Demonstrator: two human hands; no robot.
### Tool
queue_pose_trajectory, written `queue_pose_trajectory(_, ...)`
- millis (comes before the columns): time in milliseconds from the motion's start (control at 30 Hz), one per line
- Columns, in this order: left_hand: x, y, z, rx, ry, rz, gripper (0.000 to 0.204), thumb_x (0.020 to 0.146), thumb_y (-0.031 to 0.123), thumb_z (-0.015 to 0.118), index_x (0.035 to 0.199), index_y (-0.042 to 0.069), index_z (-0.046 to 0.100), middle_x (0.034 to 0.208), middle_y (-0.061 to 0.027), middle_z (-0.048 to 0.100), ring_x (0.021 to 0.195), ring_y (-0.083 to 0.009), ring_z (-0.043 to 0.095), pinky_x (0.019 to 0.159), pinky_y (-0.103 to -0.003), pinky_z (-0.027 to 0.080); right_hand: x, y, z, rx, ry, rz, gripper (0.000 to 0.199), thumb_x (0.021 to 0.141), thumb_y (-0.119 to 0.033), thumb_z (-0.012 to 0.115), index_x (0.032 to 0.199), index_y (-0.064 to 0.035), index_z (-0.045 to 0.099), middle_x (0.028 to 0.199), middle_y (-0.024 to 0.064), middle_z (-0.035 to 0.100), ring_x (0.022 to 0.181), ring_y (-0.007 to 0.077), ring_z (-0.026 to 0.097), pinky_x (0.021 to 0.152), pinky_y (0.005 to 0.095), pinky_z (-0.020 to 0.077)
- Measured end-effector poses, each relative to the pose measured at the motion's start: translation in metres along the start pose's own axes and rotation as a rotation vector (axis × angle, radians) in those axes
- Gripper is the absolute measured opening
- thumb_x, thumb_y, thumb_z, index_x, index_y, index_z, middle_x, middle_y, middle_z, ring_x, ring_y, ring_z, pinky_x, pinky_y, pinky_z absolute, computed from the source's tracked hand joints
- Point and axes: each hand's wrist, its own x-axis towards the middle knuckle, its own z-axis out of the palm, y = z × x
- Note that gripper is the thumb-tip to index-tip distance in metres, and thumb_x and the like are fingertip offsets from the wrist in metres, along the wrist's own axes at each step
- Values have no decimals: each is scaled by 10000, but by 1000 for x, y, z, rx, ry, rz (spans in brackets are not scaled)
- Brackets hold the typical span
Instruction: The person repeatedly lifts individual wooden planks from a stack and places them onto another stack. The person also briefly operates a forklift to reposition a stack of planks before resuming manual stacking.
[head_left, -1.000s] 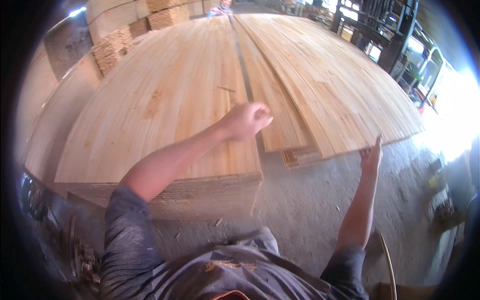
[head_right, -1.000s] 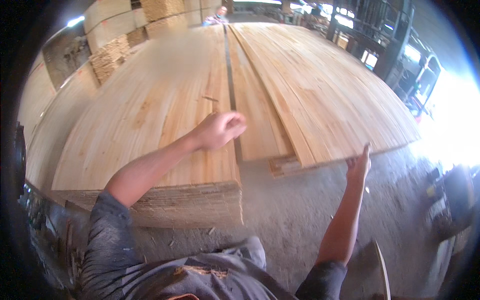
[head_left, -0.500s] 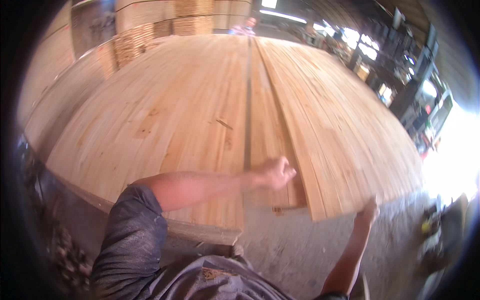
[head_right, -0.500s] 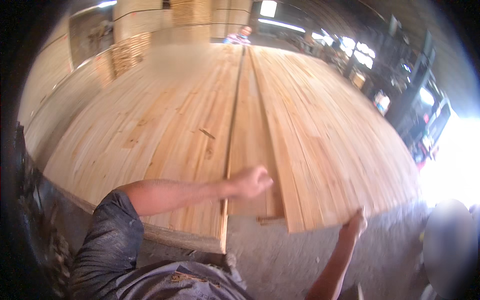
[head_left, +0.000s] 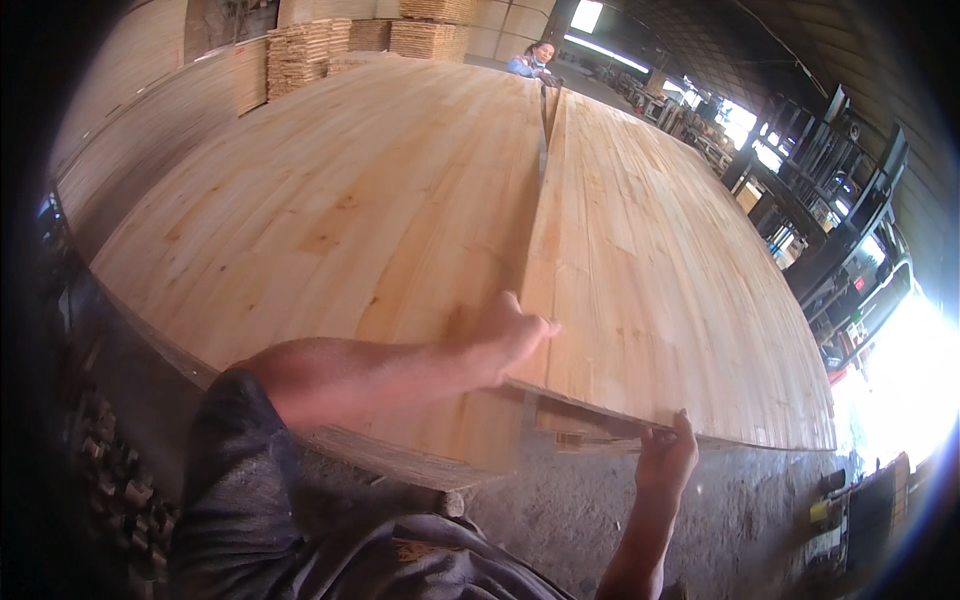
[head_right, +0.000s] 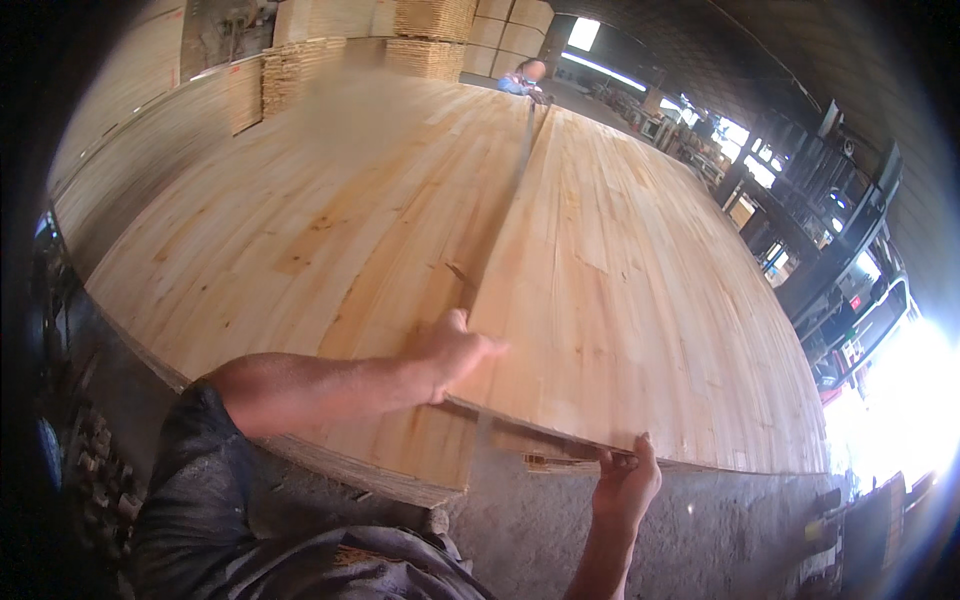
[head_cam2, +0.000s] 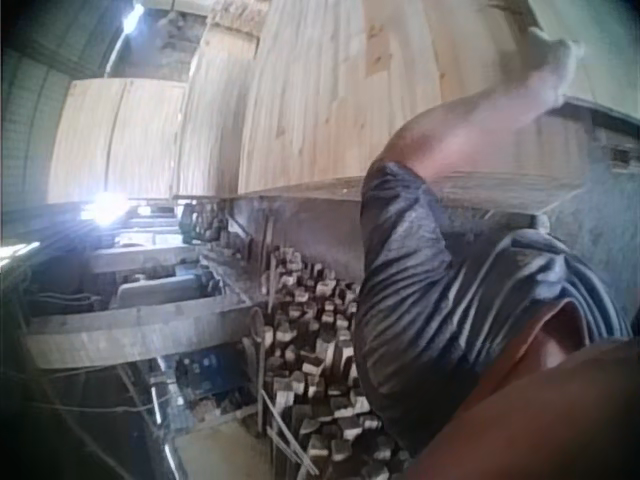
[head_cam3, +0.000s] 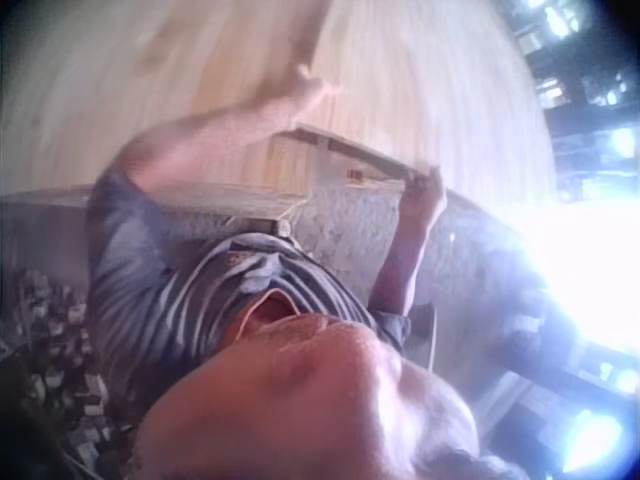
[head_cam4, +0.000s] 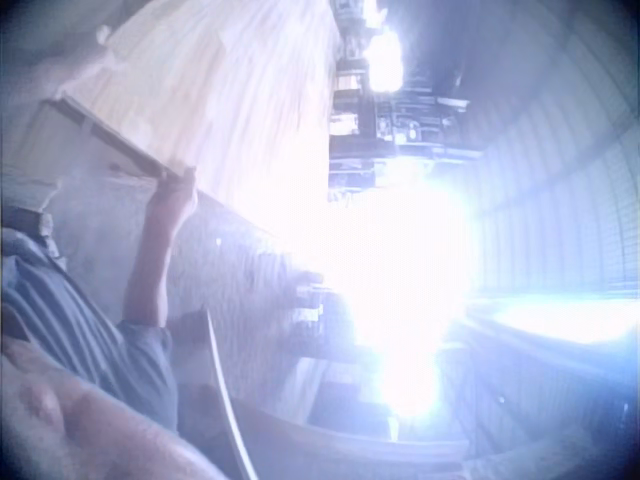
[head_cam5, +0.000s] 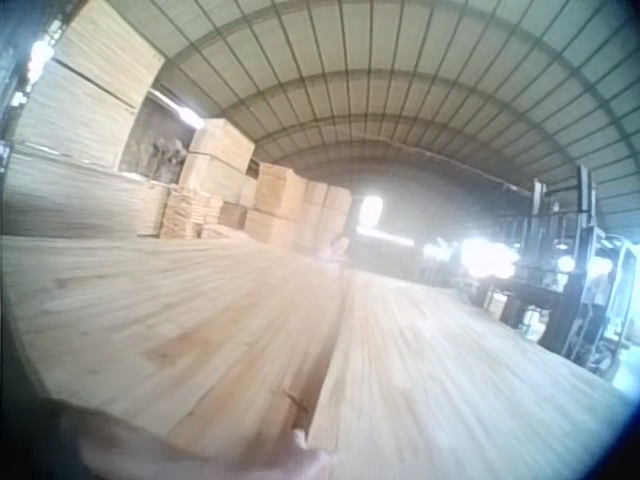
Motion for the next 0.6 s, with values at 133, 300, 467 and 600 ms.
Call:
queue_pose_trajectory(133, 12, -5, -59, 6, 54, -28, 1014, 923, 303, 823, 1643, -117, 246, 1621, -333, 452, 1524, -385, 452, 1220, -544, 399, 24, 4, -31, -105, 205, 17, 294, 1097, -254, 635, 1198, 21, 661, 1098, 95, 720, 928, 229, 710, 805, 408, 633)
queue_pose_trajectory(300, 34, -26, -77, -2, 35, -11, 995, 935, 276, 815, 1636, -137, 244, 1621, -338, 451, 1532, -394, 442, 1208, -572, 392, 128, -79, -139, -108, 459, -231, 518, 1072, -424, 692, 1297, 42, 664, 1022, 122, 724, 690, 167, 659, 570, 315, 537)
queue_pose_trajectory(467, 36, -35, -74, -1, 92, -13, 920, 923, 271, 815, 1579, -169, 342, 1571, -343, 502, 1474, -389, 506, 1151, -504, 455, 220, -113, -237, -499, 424, -38, 461, 1027, -535, 723, 1355, -211, 697, 1158, 35, 770, 568, 97, 546, 468, 215, 405)
queue_pose_trajectory(600, 24, -30, -74, 39, 70, 5, 960, 921, 301, 821, 1594, -162, 316, 1591, -342, 482, 1484, -390, 496, 1159, -526, 448, 236, -104, -259, -609, 547, -157, 488, 1022, -301, 712, 1452, -123, 563, 1232, 89, 668, 648, 139, 536, 498, 249, 375)
